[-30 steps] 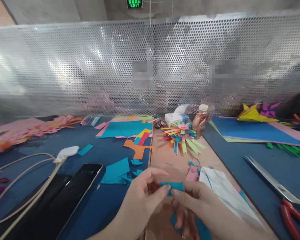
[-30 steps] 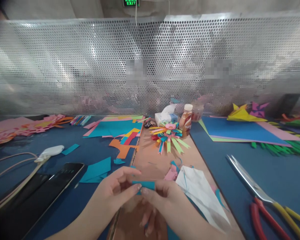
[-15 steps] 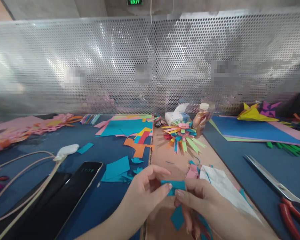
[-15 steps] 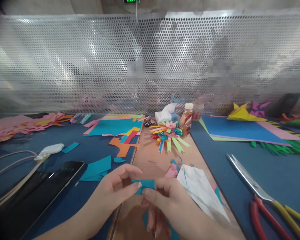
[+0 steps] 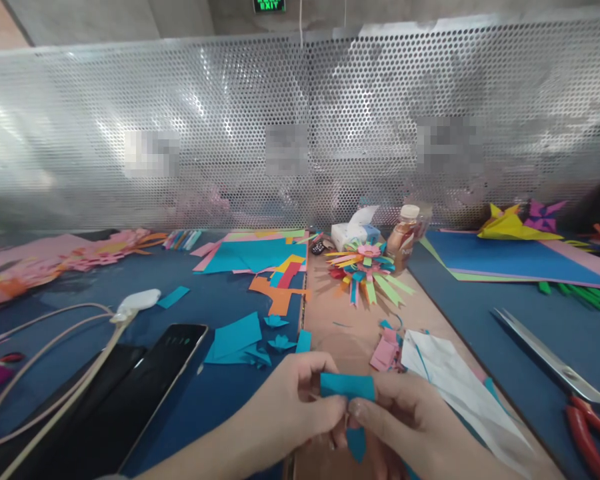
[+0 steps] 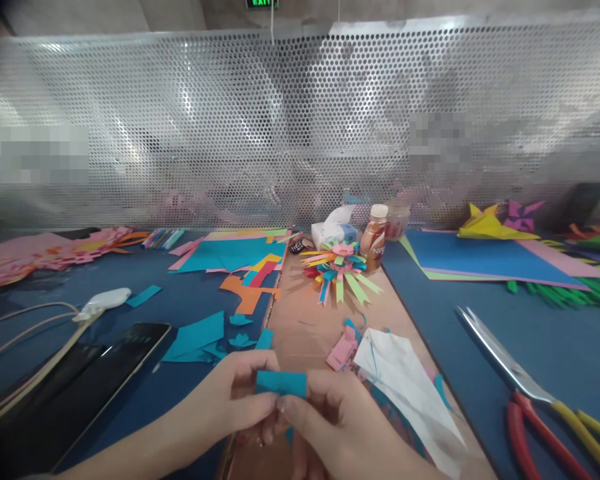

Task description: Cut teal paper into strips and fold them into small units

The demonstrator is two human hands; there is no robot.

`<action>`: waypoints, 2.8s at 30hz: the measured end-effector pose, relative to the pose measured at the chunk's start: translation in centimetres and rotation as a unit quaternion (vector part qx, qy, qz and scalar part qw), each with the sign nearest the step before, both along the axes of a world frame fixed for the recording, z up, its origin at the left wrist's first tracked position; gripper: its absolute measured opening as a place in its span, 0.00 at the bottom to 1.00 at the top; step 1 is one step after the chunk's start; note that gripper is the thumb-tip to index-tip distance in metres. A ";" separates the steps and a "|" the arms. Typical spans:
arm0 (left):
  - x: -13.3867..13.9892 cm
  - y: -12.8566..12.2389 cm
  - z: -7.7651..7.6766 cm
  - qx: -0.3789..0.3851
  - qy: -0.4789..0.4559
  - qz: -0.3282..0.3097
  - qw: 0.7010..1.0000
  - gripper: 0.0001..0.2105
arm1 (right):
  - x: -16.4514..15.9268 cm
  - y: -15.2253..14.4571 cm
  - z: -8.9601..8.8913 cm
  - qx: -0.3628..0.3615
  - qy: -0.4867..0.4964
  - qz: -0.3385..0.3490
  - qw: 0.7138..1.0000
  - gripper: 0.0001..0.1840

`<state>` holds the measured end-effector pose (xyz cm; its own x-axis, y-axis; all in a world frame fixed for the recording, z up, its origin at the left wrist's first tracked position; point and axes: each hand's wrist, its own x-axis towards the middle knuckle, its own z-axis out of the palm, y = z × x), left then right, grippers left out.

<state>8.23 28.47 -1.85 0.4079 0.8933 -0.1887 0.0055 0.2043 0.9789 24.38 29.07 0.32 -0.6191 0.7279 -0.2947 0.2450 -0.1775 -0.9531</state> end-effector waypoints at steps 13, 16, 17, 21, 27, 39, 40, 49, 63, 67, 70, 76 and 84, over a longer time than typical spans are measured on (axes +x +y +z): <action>-0.1 0.9 -0.6 -0.035 0.009 -0.012 0.999 0.03 | 0.1 0.5 -0.6 0.035 -0.010 -0.022 0.999 0.21; -0.2 1.0 -0.6 -0.035 0.012 -0.004 0.999 0.05 | 0.1 0.4 -0.4 0.034 -0.024 -0.035 0.999 0.24; -0.2 1.0 -0.6 -0.036 0.012 -0.004 0.999 0.06 | 0.0 0.4 -0.3 0.033 -0.025 -0.044 0.998 0.24; -0.2 0.9 0.1 -0.045 0.018 -0.003 0.999 0.07 | 0.0 0.5 -0.5 0.010 -0.020 -0.072 0.997 0.24; 0.1 0.7 1.2 -0.047 0.040 0.009 0.998 0.06 | 0.1 1.2 -1.4 -0.033 -0.011 -0.062 0.997 0.23; 0.2 -0.2 1.1 -0.101 -0.167 -0.064 0.979 0.12 | 1.1 0.4 -0.1 0.043 0.077 0.025 0.996 0.18; 0.3 -0.3 1.1 -0.110 -0.161 -0.072 0.978 0.14 | 1.2 0.5 -0.1 0.040 0.066 0.027 0.997 0.18; -0.1 0.0 1.0 -0.138 -0.161 -0.072 0.975 0.05 | 1.3 1.2 -0.2 0.088 0.007 0.062 0.994 0.14; 0.8 -1.0 0.4 0.135 0.137 0.054 0.980 0.02 | 0.3 0.2 -1.5 0.313 -0.085 -0.057 0.944 0.17; 0.9 -1.5 0.3 0.189 0.184 0.073 0.962 0.05 | 0.5 -0.2 -1.4 0.300 -0.084 -0.081 0.947 0.15; 0.9 -1.2 0.4 0.133 0.117 0.091 0.980 0.07 | 0.6 0.1 -1.0 0.249 -0.036 -0.083 0.964 0.14; 0.7 -0.2 1.4 0.005 0.009 0.059 0.998 0.08 | 0.3 1.3 -0.8 0.114 0.044 -0.100 0.987 0.13; 0.5 0.1 1.3 0.013 -0.021 0.070 0.997 0.05 | 0.5 1.1 -1.1 0.207 0.023 -0.091 0.974 0.15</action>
